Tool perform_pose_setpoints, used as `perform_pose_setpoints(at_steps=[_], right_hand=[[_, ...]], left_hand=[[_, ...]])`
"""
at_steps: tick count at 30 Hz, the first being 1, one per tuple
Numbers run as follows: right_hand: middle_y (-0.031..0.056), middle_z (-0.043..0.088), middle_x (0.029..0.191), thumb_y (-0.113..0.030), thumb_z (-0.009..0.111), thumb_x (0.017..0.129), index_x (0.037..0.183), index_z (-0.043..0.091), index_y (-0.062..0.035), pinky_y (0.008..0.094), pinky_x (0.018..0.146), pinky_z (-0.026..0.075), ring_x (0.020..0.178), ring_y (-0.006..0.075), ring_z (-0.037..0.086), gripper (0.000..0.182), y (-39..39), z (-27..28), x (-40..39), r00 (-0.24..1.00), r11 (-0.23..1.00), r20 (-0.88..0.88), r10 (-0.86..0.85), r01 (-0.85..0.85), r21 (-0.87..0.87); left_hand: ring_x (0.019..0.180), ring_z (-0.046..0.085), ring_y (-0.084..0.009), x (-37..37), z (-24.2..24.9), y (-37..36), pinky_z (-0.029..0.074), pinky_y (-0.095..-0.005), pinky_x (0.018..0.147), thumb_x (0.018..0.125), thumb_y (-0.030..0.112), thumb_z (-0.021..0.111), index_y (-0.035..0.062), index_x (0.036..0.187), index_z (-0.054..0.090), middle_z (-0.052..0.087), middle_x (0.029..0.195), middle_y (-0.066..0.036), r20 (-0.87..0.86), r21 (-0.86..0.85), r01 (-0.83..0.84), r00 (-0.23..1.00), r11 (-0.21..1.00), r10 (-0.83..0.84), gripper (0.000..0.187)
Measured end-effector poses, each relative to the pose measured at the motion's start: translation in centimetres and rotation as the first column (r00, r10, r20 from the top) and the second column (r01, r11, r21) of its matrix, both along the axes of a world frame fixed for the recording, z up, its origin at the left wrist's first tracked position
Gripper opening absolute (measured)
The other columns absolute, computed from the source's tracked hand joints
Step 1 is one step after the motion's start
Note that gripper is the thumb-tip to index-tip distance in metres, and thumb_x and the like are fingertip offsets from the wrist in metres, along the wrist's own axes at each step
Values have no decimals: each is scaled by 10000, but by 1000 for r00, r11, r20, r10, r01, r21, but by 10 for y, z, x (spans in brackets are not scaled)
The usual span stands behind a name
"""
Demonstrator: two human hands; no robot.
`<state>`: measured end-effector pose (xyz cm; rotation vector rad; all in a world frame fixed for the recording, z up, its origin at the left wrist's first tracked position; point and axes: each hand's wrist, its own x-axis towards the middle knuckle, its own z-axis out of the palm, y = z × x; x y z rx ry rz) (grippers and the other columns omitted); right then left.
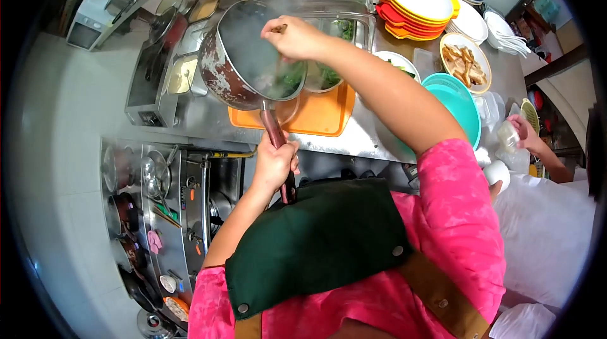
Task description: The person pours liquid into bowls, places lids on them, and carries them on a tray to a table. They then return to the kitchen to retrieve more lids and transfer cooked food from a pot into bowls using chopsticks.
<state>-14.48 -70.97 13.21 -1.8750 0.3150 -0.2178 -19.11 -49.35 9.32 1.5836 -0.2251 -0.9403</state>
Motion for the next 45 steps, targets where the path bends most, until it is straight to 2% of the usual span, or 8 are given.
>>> perform_pose_setpoints(at_steps=[4,16,24,29,34,36,38,45], right_hand=[[201,593,766,-257,477,828,876,589,0,386,716,449,740,350,570,285,2,-14,15,985,918,164,-55,114,-380],[209,572,700,-290,491,822,743,579,3,402,647,433,698,369,552,316,-29,10,-25,958,797,259,-120,248,-551],[104,558,607,-261,473,836,713,565,19,311,539,443,516,165,580,319,-11,8,-25,979,991,180,-96,111,-79],[207,569,667,-294,493,815,726,585,-10,379,646,449,676,352,566,311,-18,-18,-20,944,892,309,-115,235,-387],[198,574,683,-286,515,805,717,593,-1,368,632,453,670,356,558,308,-31,-11,-37,912,938,326,-248,310,-155],[51,592,815,-227,494,837,699,552,76,243,508,455,536,151,591,338,-31,-16,-42,975,984,176,-135,153,-91],[43,590,841,-224,496,836,722,564,74,229,502,457,551,135,589,326,-31,-20,-43,964,968,244,-104,155,-198],[83,601,790,-239,447,856,1013,513,-6,210,462,477,547,132,590,289,-19,-9,-36,997,971,76,-32,13,238]], left_hand=[[413,418,-111,-1,-3,2,391,-275,384,748,7,477,14,943,331,443,621,-65,1,0,3,1000,1000,-3,244],[390,426,-114,-3,-12,-3,392,-268,353,740,-4,487,24,932,321,457,638,-73,47,30,-20,999,999,18,255],[385,431,-117,-8,-14,-7,386,-263,340,736,-6,492,31,921,320,456,639,-73,92,45,-23,996,999,18,255],[401,427,-116,-11,-10,-7,393,-268,369,743,7,476,33,941,322,452,642,-65,102,69,5,995,998,-12,252],[419,425,-114,-13,-9,-6,402,-273,400,745,17,461,33,959,324,451,647,-59,108,74,15,994,997,-23,254],[420,426,-114,-14,-8,-6,402,-272,401,749,20,465,35,960,321,454,656,-63,91,71,27,995,997,-33,256],[398,424,-114,-16,-9,-6,391,-266,370,749,10,482,32,946,322,447,629,-57,90,46,11,996,999,-15,255],[376,423,-113,-17,-9,-9,384,-262,339,747,5,502,36,927,326,446,610,-49,95,52,-11,996,999,6,254]])
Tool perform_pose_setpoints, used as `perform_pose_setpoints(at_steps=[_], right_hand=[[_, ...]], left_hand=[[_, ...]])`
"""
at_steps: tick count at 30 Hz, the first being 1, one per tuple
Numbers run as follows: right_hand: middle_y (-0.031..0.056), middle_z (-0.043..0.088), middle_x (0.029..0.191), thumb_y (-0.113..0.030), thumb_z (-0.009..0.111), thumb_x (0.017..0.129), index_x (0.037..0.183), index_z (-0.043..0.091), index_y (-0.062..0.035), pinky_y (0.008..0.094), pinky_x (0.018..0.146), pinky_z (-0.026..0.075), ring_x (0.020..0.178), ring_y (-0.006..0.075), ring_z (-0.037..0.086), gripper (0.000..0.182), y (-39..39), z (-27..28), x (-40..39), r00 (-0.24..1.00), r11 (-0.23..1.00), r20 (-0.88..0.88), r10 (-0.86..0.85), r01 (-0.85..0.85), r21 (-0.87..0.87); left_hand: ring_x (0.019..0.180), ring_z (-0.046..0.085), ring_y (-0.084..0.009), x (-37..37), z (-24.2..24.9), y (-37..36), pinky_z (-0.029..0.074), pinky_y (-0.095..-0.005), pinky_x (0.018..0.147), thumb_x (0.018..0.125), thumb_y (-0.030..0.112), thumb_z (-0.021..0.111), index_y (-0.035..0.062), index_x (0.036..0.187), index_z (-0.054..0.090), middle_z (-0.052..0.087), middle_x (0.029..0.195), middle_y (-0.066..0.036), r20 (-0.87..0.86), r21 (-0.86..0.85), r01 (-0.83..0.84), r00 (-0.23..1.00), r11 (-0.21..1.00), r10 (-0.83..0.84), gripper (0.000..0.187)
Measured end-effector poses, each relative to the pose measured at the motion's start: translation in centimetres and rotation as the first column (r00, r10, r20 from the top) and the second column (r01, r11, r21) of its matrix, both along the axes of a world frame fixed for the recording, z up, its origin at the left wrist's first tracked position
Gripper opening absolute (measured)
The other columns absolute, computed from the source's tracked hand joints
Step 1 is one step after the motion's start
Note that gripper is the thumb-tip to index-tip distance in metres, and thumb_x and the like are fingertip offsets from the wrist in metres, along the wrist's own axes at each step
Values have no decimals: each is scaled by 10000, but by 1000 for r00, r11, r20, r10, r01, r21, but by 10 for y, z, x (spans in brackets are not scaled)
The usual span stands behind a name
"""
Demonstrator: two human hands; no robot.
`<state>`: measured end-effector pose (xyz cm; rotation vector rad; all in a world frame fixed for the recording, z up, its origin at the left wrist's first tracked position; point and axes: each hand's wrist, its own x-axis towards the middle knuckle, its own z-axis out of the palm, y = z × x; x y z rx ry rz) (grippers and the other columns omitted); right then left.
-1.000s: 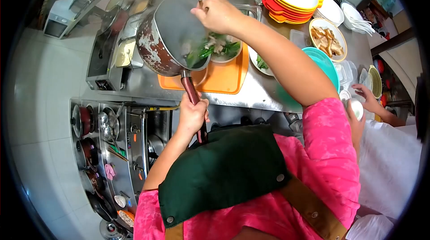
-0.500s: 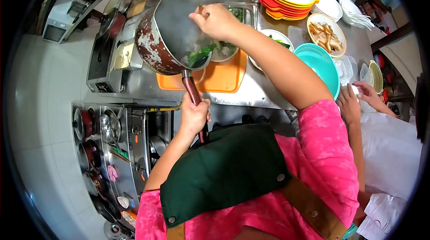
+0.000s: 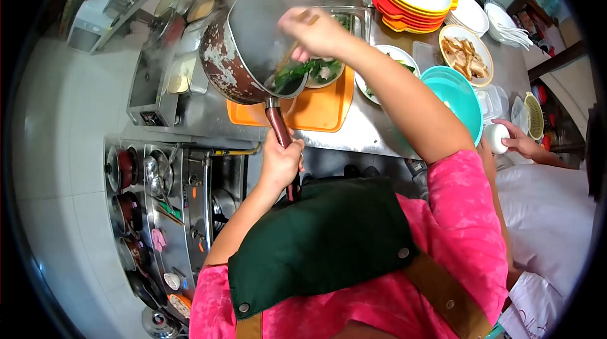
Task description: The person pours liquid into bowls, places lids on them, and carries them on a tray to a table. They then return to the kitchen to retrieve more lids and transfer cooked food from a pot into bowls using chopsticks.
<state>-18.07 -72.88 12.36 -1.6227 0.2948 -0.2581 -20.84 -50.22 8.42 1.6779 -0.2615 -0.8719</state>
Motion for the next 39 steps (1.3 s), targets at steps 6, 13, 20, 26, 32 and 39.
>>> perform_pose_setpoints(at_steps=[6,13,20,26,32,39], right_hand=[[181,591,712,-214,493,804,810,572,-24,371,644,466,693,327,586,206,18,-14,16,975,866,174,-141,206,-456],[172,598,734,-227,497,805,810,582,-14,370,692,448,750,340,571,229,-7,3,-13,970,878,97,-222,242,-412],[78,587,798,-244,485,840,807,549,77,251,506,449,539,140,583,329,-37,-8,-44,944,875,142,-298,329,-354],[80,589,721,-244,485,844,796,565,37,254,517,439,531,139,551,296,-49,-36,-55,865,795,217,-452,501,-341],[174,607,833,-288,488,839,863,589,42,305,686,441,751,284,581,346,-41,-75,-63,963,892,45,-266,264,-366],[135,623,752,-250,467,851,854,594,24,293,606,453,616,225,582,301,-45,-76,-55,909,843,212,-360,414,-343]], left_hand=[[400,435,-108,-5,-3,-2,373,-257,343,744,15,511,39,928,334,455,625,-52,75,45,11,997,999,-14,256],[411,444,-120,-6,-11,-3,390,-265,361,735,14,493,27,952,348,455,627,-54,165,111,25,985,993,-44,261],[384,412,-105,-7,-15,-3,346,-254,330,750,27,516,49,941,340,445,607,-39,150,73,-33,988,997,22,261],[418,435,-117,-5,-9,0,394,-271,374,740,16,482,32,967,333,445,622,-52,62,37,-67,996,997,64,272],[413,419,-110,-3,-7,9,390,-266,385,743,14,458,37,980,326,441,631,-52,17,27,-67,998,997,67,273],[415,409,-107,4,-11,18,397,-267,401,736,11,427,36,986,321,429,629,-47,-32,-40,-30,999,999,29,273]])
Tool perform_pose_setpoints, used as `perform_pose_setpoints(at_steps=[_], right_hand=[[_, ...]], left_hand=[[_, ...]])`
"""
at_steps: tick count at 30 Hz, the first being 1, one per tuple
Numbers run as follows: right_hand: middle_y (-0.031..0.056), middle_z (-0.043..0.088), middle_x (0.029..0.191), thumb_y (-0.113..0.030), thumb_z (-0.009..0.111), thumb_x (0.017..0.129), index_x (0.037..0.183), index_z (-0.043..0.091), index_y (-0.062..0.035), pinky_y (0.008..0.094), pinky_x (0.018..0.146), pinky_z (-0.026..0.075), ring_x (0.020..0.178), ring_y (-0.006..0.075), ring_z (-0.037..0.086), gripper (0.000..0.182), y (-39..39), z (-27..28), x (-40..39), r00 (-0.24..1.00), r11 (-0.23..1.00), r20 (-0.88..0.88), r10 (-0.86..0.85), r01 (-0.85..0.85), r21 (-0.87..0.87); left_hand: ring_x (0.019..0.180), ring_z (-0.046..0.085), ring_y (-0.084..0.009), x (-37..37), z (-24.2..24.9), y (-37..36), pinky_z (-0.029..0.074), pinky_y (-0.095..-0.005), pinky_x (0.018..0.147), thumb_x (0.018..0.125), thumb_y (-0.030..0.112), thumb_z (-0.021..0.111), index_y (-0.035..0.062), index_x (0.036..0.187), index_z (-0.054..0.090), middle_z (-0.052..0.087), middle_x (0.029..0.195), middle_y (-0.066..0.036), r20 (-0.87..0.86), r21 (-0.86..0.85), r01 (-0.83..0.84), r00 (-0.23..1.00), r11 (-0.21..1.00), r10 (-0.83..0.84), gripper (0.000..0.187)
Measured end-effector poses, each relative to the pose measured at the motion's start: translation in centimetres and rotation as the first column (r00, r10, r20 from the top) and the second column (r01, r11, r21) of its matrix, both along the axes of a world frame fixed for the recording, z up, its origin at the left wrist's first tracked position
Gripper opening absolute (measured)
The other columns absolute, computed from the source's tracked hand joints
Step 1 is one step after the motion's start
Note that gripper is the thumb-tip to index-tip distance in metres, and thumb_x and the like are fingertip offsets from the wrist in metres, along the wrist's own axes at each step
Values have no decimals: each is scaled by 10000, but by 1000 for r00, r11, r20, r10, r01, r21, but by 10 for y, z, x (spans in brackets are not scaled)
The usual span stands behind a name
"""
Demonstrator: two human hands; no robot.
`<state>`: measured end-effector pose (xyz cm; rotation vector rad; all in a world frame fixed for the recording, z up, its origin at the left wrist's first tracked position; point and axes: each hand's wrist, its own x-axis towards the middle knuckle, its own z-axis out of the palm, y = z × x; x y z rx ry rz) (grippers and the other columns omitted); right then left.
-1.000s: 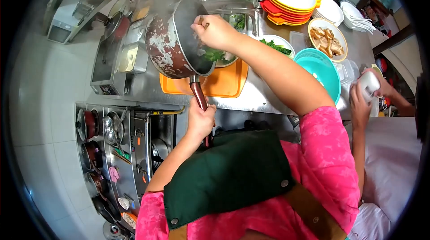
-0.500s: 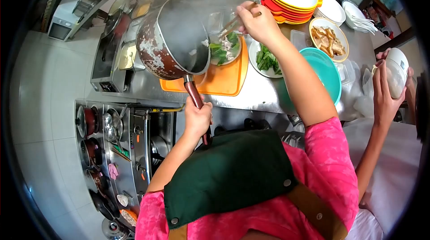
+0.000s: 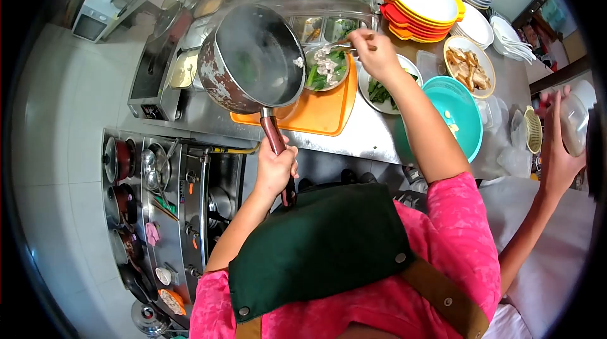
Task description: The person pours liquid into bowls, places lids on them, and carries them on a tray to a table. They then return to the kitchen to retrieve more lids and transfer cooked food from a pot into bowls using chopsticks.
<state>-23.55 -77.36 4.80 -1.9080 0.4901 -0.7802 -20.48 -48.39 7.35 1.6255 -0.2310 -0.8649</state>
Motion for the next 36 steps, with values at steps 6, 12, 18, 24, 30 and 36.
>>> perform_pose_setpoints(at_steps=[6,12,18,24,30,36], right_hand=[[74,579,722,-221,460,875,877,572,28,225,535,440,607,114,551,273,6,0,2,986,961,53,160,-168,218],[62,574,791,-222,438,884,935,559,-7,200,518,479,603,110,576,252,55,44,11,903,775,185,388,-428,465],[90,584,809,-195,465,868,941,543,0,236,544,489,607,127,583,223,73,38,26,955,935,135,265,-289,205],[94,580,816,-186,464,858,913,553,-7,219,517,481,598,148,598,207,78,52,37,923,842,307,230,-347,412],[72,568,746,-185,449,855,883,563,-18,223,500,470,559,132,584,205,62,42,34,955,859,150,255,-295,418],[109,571,602,-187,479,819,809,598,-10,310,580,447,573,185,590,213,67,56,48,949,938,-51,310,-296,180]], left_hand=[[415,411,-106,1,-2,2,404,-269,405,732,9,434,36,982,325,430,629,-49,-10,-6,15,1000,1000,-15,274],[408,409,-104,-2,-1,2,400,-264,401,747,2,452,42,980,329,427,605,-42,22,1,23,999,1000,-23,265],[404,402,-107,0,3,9,398,-259,403,768,-3,446,46,985,342,397,578,-30,-42,-76,62,997,995,-65,245],[406,402,-111,-1,5,9,406,-262,403,762,-16,444,40,978,346,395,582,-34,-16,-107,94,995,990,-97,244],[406,404,-109,0,3,8,411,-261,402,763,-14,445,30,974,339,399,588,-35,-15,-84,80,997,993,-82,240],[400,409,-111,-2,-1,3,407,-261,392,761,-4,451,27,975,332,407,595,-35,11,-34,70,998,997,-69,247]])
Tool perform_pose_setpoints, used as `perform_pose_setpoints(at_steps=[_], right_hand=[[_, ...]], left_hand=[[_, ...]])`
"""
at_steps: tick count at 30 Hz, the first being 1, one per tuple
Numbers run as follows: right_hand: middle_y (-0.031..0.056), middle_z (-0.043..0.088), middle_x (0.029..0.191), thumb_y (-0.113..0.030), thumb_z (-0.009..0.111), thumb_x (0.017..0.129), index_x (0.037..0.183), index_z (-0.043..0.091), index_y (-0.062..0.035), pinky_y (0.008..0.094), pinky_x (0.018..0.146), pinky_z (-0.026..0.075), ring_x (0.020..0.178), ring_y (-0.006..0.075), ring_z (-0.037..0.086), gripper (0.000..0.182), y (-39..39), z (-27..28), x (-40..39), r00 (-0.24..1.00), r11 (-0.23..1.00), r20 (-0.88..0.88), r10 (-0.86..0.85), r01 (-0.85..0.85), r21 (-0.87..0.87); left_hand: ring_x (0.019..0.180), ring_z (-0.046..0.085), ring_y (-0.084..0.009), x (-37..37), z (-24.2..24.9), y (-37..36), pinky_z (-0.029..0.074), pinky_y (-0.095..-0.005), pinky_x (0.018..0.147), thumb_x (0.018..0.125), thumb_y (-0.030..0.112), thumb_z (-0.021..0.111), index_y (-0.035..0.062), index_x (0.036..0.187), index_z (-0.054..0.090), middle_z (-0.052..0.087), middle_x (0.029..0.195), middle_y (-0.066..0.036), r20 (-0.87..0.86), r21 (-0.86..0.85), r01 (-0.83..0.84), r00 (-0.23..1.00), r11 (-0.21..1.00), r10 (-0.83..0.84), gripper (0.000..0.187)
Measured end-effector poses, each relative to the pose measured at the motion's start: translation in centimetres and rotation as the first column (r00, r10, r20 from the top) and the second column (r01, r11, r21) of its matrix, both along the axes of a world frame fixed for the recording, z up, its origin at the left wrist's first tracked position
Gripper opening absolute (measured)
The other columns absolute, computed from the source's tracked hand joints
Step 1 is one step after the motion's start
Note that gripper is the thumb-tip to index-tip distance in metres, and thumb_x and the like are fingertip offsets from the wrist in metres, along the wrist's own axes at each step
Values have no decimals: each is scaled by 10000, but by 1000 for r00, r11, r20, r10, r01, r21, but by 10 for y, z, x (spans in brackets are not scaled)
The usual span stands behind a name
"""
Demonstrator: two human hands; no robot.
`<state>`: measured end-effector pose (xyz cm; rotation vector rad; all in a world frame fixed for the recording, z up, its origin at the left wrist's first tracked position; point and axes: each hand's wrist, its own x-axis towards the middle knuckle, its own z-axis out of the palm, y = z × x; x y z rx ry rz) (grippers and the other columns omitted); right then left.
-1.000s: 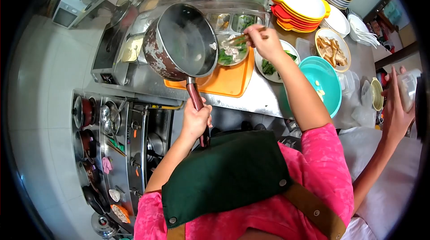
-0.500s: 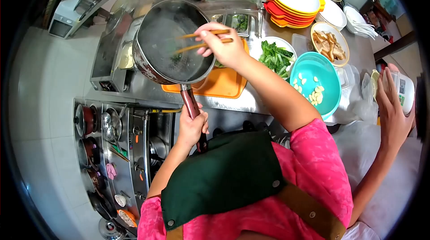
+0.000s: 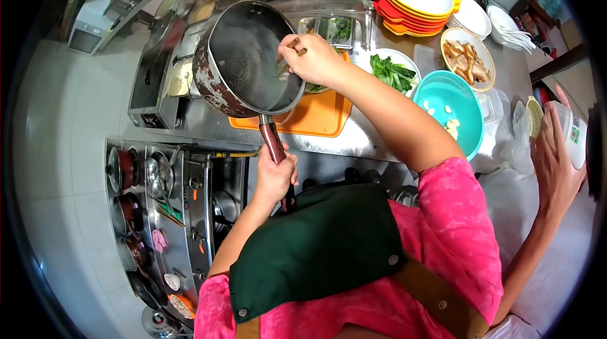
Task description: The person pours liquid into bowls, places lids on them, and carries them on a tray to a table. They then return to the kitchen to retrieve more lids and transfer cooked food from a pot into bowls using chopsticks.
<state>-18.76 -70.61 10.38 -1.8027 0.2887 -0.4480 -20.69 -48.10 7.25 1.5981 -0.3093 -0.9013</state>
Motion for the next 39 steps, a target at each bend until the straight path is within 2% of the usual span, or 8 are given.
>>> perform_pose_setpoints(at_steps=[2,8,11,13,16,27,29,39], right_hand=[[169,583,651,-194,491,799,782,597,4,346,606,446,610,284,583,225,-4,0,8,993,938,84,-88,111,-327],[208,589,720,-203,482,810,759,611,-3,388,699,455,726,356,573,244,-34,18,-15,985,866,15,-172,159,-475],[191,596,688,-209,481,813,779,601,3,356,648,468,654,304,595,246,-43,20,-29,978,869,61,-199,205,-450],[96,606,728,-210,497,832,817,590,26,247,517,466,562,158,595,253,-44,20,-31,991,991,-38,-127,126,-41],[71,589,766,-211,480,847,878,576,8,207,493,459,566,110,585,241,-28,9,-18,995,970,-86,55,-33,240],[38,552,605,-180,487,851,846,580,28,214,512,418,555,88,535,228,-67,-17,-62,959,955,22,-281,282,-86],[140,599,653,-186,509,827,863,583,20,276,546,447,562,197,581,222,-67,-31,-64,952,927,30,-305,304,-220],[53,583,717,-226,456,876,878,564,47,220,528,428,576,107,537,293,-64,-29,-88,993,979,27,-115,109,171]], left_hand=[[397,410,-112,-1,-1,-2,404,-261,388,760,-1,454,28,972,331,408,596,-35,-1,9,-8,1000,1000,8,247],[394,420,-117,0,-4,-13,397,-267,377,750,-9,455,35,956,330,432,603,-48,53,62,-53,997,997,50,246],[377,416,-109,2,-5,-16,373,-254,340,748,-11,484,36,944,321,448,615,-50,60,87,-90,995,992,85,259],[378,418,-108,1,-5,-18,374,-252,341,748,-6,494,41,945,321,445,615,-49,27,70,-93,995,993,91,267],[382,422,-107,0,-4,-19,375,-250,343,746,-5,500,45,951,322,442,615,-44,16,60,-84,996,995,83,276],[391,423,-113,4,-6,-18,379,-258,359,744,-4,484,39,958,339,443,599,-45,82,97,-109,991,989,101,262],[398,421,-117,5,-5,-16,389,-264,377,747,-5,463,37,965,343,439,598,-45,94,102,-104,991,989,94,252],[396,418,-109,17,0,0,407,-266,389,761,8,465,41,953,337,418,581,-39,-86,-26,-49,995,998,47,233]])
